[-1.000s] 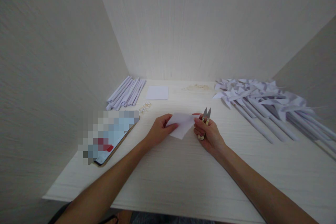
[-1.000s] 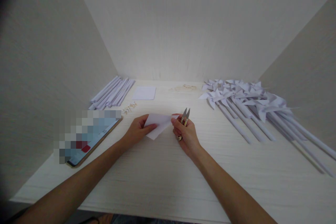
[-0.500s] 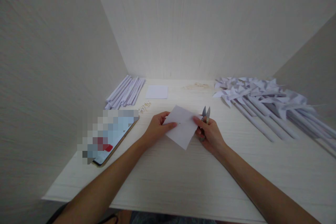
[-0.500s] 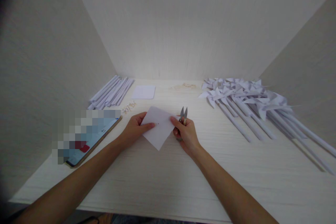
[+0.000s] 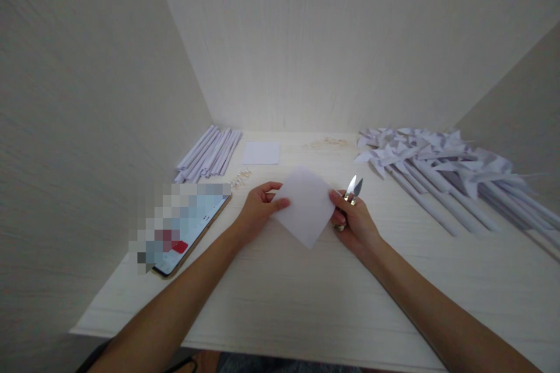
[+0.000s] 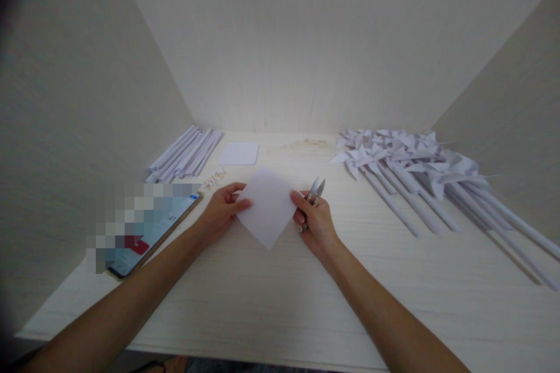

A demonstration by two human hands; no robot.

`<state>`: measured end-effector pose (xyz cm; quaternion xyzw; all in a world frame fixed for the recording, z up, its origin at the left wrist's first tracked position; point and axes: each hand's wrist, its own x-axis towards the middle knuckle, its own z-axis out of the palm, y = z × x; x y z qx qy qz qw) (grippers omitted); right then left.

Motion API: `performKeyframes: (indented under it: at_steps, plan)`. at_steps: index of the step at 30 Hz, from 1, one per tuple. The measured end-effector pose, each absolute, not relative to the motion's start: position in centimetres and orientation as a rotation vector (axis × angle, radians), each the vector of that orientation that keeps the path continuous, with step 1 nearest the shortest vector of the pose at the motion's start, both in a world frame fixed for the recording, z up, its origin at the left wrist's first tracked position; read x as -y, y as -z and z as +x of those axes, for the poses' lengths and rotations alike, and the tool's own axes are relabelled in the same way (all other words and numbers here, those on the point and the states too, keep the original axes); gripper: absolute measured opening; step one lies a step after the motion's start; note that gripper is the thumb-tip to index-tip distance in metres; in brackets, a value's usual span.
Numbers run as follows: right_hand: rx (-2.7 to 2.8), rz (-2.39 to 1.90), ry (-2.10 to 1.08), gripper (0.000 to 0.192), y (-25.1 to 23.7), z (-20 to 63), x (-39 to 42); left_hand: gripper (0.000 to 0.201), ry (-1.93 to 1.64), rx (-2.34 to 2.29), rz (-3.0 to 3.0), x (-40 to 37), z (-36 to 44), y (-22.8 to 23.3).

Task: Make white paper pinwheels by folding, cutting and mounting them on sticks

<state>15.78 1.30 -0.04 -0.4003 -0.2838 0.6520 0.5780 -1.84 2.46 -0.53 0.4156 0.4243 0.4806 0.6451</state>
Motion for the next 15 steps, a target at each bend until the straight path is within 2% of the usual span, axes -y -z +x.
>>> performKeyframes:
  at_steps: [7,15]
  plan:
    - [0.638,-0.936,-1.417,0.030,0.09,16.09,-1.71,0.051,-1.266,-1.011,0.872,-3.10,-2.44,0.15]
    - [0.675,-0.932,-1.400,0.031,0.02,15.96,-1.75,0.047,-1.325,-1.077,0.997,-3.09,-2.62,0.42]
